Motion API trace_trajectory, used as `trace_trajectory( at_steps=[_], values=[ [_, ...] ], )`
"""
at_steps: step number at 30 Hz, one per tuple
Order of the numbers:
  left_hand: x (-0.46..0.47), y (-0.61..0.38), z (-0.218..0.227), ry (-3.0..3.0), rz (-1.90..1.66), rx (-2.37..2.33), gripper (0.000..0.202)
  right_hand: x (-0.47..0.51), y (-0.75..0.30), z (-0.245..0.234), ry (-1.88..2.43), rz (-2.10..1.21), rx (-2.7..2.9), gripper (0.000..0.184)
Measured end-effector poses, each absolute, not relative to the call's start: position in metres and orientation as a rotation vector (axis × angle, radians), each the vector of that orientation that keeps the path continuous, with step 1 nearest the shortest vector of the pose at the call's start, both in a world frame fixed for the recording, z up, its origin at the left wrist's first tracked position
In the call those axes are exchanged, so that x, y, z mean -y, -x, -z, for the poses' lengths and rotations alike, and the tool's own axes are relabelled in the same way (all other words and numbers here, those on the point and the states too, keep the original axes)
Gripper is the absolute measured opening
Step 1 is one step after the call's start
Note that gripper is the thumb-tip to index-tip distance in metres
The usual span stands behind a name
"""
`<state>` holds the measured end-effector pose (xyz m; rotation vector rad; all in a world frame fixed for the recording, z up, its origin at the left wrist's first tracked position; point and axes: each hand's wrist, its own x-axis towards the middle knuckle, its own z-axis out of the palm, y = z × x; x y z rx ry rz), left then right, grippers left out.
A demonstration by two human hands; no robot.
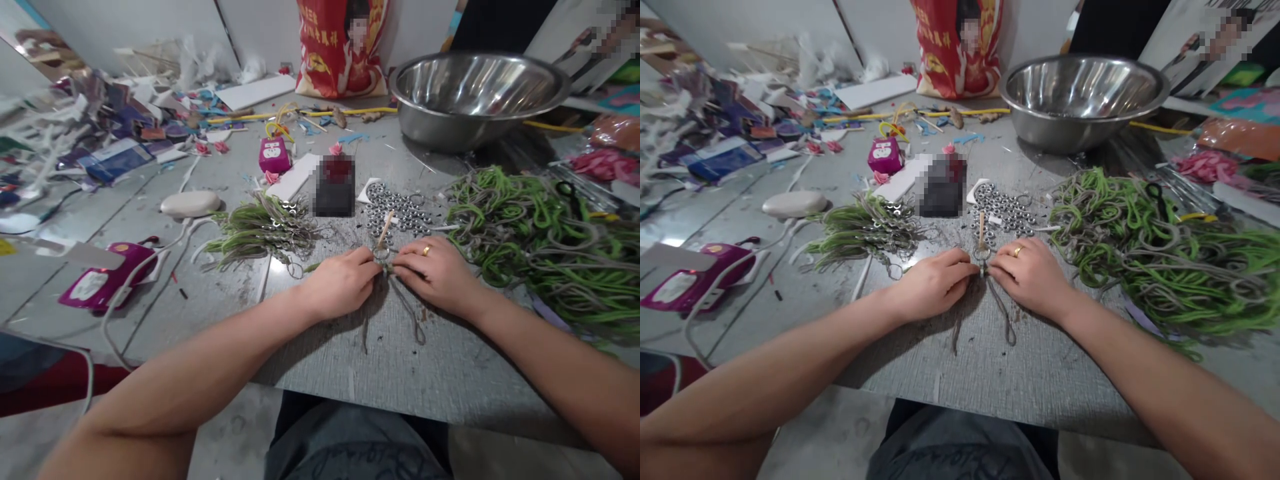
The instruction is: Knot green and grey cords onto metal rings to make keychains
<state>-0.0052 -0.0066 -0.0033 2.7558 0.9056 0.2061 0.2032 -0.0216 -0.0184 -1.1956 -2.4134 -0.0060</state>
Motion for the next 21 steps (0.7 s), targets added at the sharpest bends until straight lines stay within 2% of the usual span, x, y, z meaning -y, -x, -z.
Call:
trace_trajectory(
  at_steps=[9,16,21],
  values=[
    [0.003,0.007,0.009,-2.826,-0.316,-0.949,0.029,-0.005,-0.226,0.031,1.419,0.209,2.4,0.03],
    [0.001,0.009,0.01,-2.826,-0.36,-0.956,0.029,0.006,-0.219,0.024,1.304,0.277,2.398,0.022],
    [0.001,0.009,0.011,-2.83,-0.385,-0.949,0.03,0.002,-0.22,0.028,1.379,0.284,2.346,0.021]
  ],
)
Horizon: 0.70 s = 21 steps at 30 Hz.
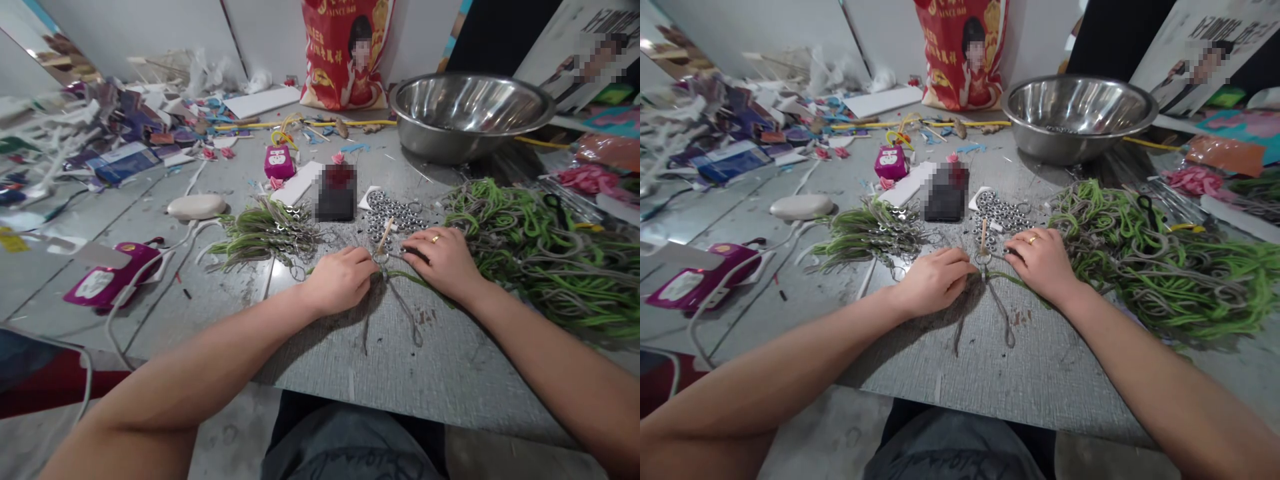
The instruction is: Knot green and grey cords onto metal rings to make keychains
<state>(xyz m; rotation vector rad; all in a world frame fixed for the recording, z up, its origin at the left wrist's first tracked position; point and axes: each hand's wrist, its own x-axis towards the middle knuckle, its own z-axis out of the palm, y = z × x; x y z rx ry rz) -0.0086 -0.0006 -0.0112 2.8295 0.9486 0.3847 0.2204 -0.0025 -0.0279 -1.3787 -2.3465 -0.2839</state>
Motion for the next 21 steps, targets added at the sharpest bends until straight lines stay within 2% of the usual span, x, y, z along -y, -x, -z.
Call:
trace_trajectory(
  at_steps=[9,16,21],
  values=[
    [-0.001,0.009,0.018,-2.881,-0.479,-0.93,0.029,0.002,-0.219,0.028,1.325,0.426,2.343,0.024],
    [-0.001,0.01,0.019,-2.902,-0.523,-0.892,0.03,0.007,-0.214,0.021,1.263,0.61,2.414,0.017],
    [-0.001,0.01,0.019,-2.901,-0.546,-0.895,0.029,0.009,-0.212,0.019,1.283,0.571,2.45,0.018]
  ],
)
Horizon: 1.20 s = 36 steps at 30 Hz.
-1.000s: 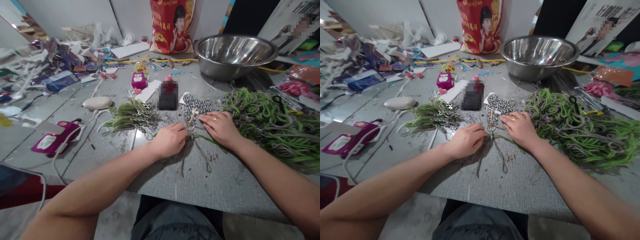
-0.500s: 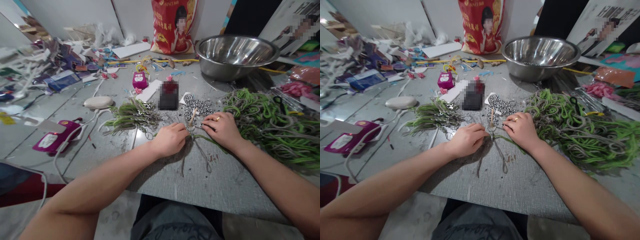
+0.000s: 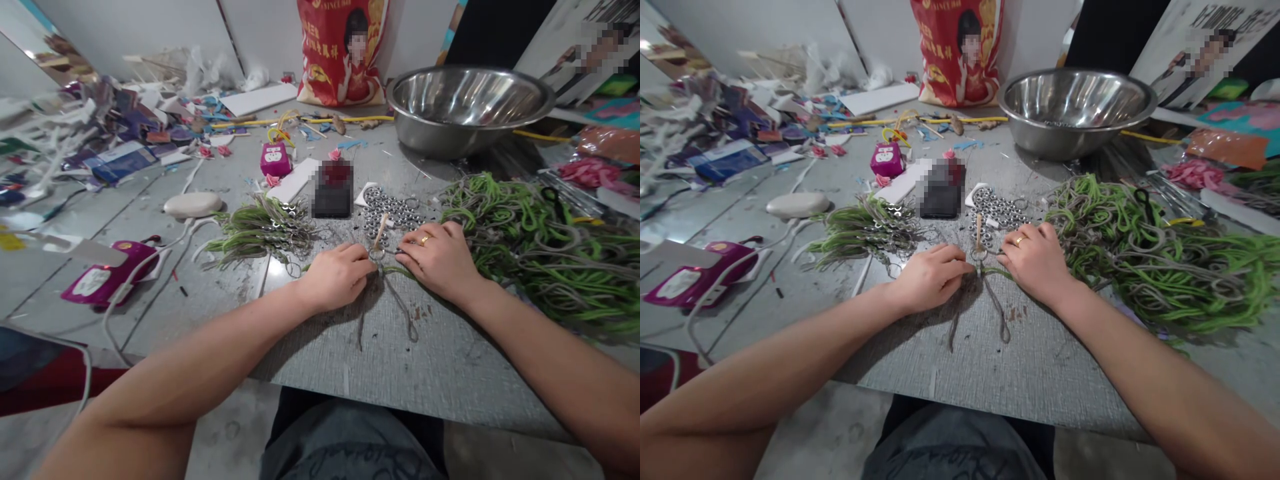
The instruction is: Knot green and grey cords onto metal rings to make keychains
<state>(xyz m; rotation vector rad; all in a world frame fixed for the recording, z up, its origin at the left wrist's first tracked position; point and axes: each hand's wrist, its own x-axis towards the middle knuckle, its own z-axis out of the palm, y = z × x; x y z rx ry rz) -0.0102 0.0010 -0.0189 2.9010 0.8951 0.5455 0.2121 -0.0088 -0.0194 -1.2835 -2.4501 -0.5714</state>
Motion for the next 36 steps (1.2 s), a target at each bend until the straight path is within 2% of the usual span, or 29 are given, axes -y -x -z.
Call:
trace_trajectory(
  at_steps=[9,16,22,36],
  values=[
    [-0.001,0.01,0.017,-2.916,-0.594,-0.862,0.031,0.01,-0.209,0.019,1.301,0.521,2.389,0.025],
    [0.001,0.013,0.012,-2.971,-0.669,-0.654,0.027,0.03,-0.199,0.01,1.226,0.04,2.318,0.026],
    [0.001,0.012,0.015,-3.02,-0.584,-0.568,0.025,0.041,-0.186,0.016,1.212,-0.191,2.388,0.025],
    [0.001,0.011,0.014,-3.01,-0.491,-0.626,0.025,0.041,-0.189,0.013,1.188,-0.104,2.475,0.02]
  ],
)
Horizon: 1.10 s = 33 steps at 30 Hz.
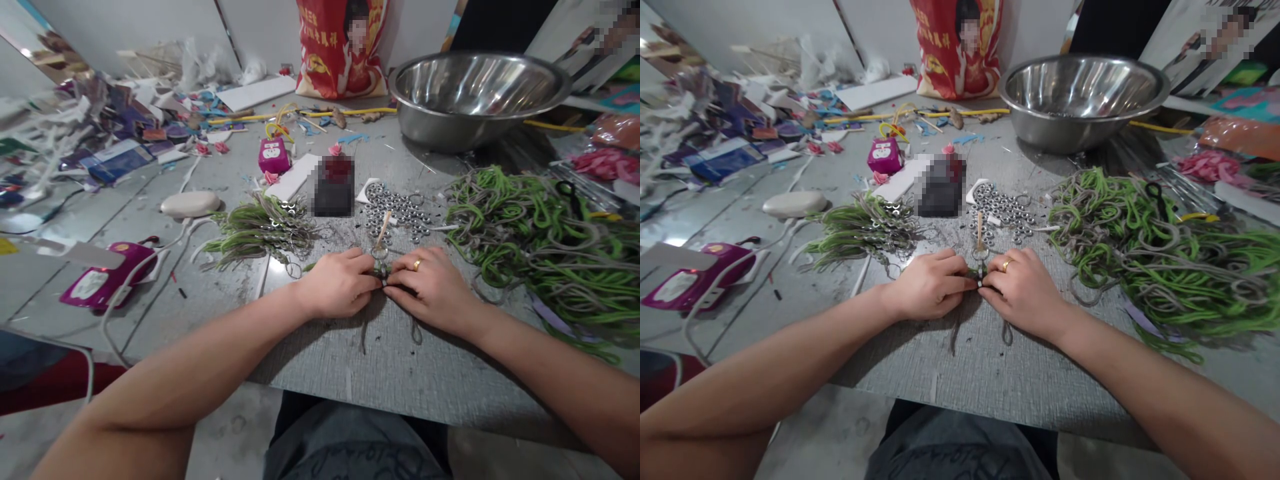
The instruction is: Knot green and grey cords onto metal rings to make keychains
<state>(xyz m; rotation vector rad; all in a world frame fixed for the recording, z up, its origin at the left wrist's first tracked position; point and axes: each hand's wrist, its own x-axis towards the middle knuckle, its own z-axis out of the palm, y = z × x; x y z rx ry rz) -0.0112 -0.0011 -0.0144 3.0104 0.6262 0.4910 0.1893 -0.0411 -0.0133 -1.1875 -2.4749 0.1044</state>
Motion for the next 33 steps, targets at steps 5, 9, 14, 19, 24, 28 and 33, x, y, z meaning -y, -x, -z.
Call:
trace_trajectory(
  at_steps=[5,9,14,19,24,28,33],
  values=[
    [0.001,0.011,0.014,-3.014,-0.467,-0.647,0.027,0.041,-0.188,0.013,1.18,-0.069,2.482,0.023],
    [0.001,0.011,0.014,-3.022,-0.425,-0.656,0.026,0.041,-0.188,0.013,1.154,-0.049,2.497,0.024],
    [0.001,0.01,0.015,-3.013,-0.42,-0.65,0.027,0.041,-0.188,0.012,1.124,-0.025,2.498,0.022],
    [-0.001,0.015,0.001,-2.988,-0.397,-0.734,0.028,0.04,-0.19,0.012,1.125,-0.049,2.436,0.022],
    [-0.009,0.028,-0.025,-2.955,-0.241,-1.059,0.025,0.035,-0.195,0.014,1.149,-0.049,2.33,0.022],
    [-0.014,0.035,-0.033,-2.979,0.123,-1.206,0.019,0.031,-0.198,0.014,1.178,-0.024,2.284,0.023],
    [-0.012,0.036,-0.027,-2.98,0.363,-1.235,0.016,0.03,-0.198,0.016,1.179,-0.017,2.3,0.023]
  ],
)
